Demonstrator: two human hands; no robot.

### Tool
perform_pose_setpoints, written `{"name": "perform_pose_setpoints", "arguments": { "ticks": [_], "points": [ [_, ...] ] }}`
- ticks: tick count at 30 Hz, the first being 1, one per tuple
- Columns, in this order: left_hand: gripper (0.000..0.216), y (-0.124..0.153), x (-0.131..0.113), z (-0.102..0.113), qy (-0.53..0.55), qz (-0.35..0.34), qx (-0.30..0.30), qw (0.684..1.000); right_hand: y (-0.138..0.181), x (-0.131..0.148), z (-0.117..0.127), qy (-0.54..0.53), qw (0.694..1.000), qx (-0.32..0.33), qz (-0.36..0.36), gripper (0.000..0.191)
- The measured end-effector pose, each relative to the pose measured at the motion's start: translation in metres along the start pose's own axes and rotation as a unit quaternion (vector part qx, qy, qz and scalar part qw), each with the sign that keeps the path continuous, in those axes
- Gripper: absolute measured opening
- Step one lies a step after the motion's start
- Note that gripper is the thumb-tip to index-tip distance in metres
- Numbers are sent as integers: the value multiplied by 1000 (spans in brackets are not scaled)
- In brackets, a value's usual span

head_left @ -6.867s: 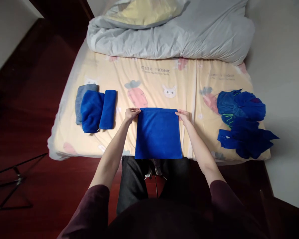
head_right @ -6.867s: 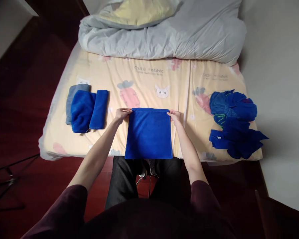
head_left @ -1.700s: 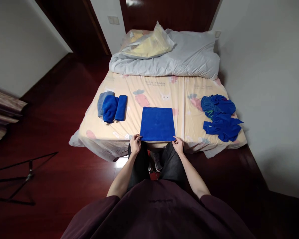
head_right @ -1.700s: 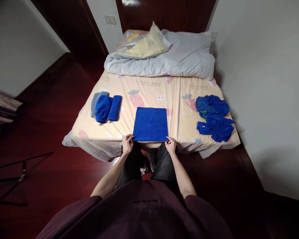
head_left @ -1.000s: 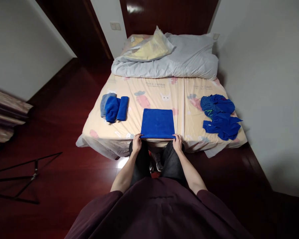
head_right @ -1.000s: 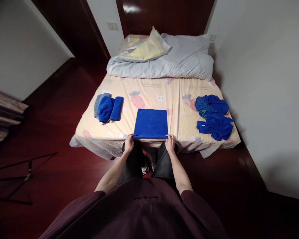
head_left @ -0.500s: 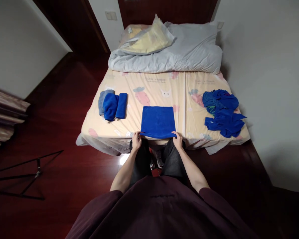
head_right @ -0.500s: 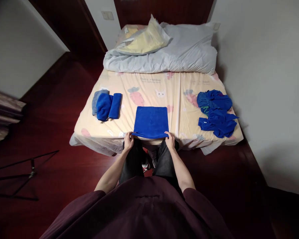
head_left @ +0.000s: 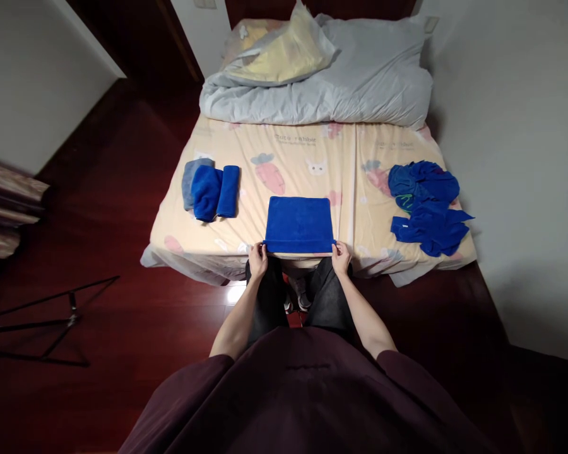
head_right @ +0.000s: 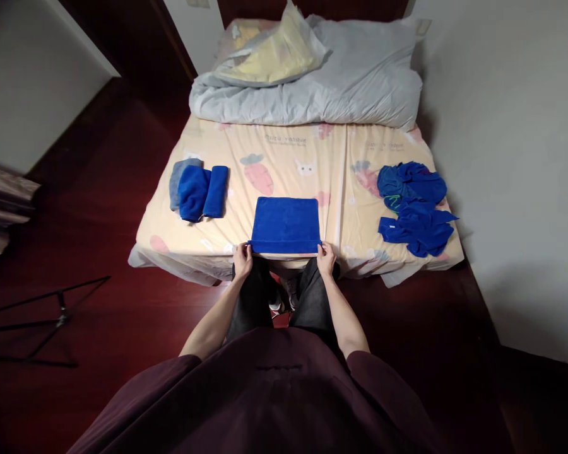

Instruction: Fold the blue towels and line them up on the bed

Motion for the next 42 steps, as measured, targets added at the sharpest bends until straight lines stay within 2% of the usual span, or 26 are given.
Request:
{"name": "perform_pose_setpoints", "arguments": {
  "ticks": [5, 15, 32, 35, 38, 42],
  "points": [
    [27, -1, -3, 1, 10, 5, -3, 1000, -1, -1, -1, 11, 1000, 5, 4, 51],
    [30, -4, -2, -1, 14, 21, -2, 1000, 0, -1, -4, 55, 998, -23, 11, 44],
    [18, -5, -3, -2, 7, -6, -20, 1000, -3, -3, -2, 93, 994, -22, 47, 34],
    [14, -5, -7, 1, -8, -35, -24, 999, -1, 5, 1, 103, 991, -27, 81, 37],
    [16, -1, -15, 6, 9, -92, -19, 996, 3, 15, 7, 115, 983, -32, 136, 35],
    [24, 7, -23, 8, 39, -156, 45, 986, 13, 28, 13, 142, 967, 10, 210, 30]
  ]
}}
Point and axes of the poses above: each hand's wrist, its own y-axis away from the middle knuckle, its own z-axis out of the back of the hand, x = y × z, the point moved 1 cm from there along -y, towards the middle knuckle, and after that the axes turned 4 degrees about -z, right-handed, at the moved point
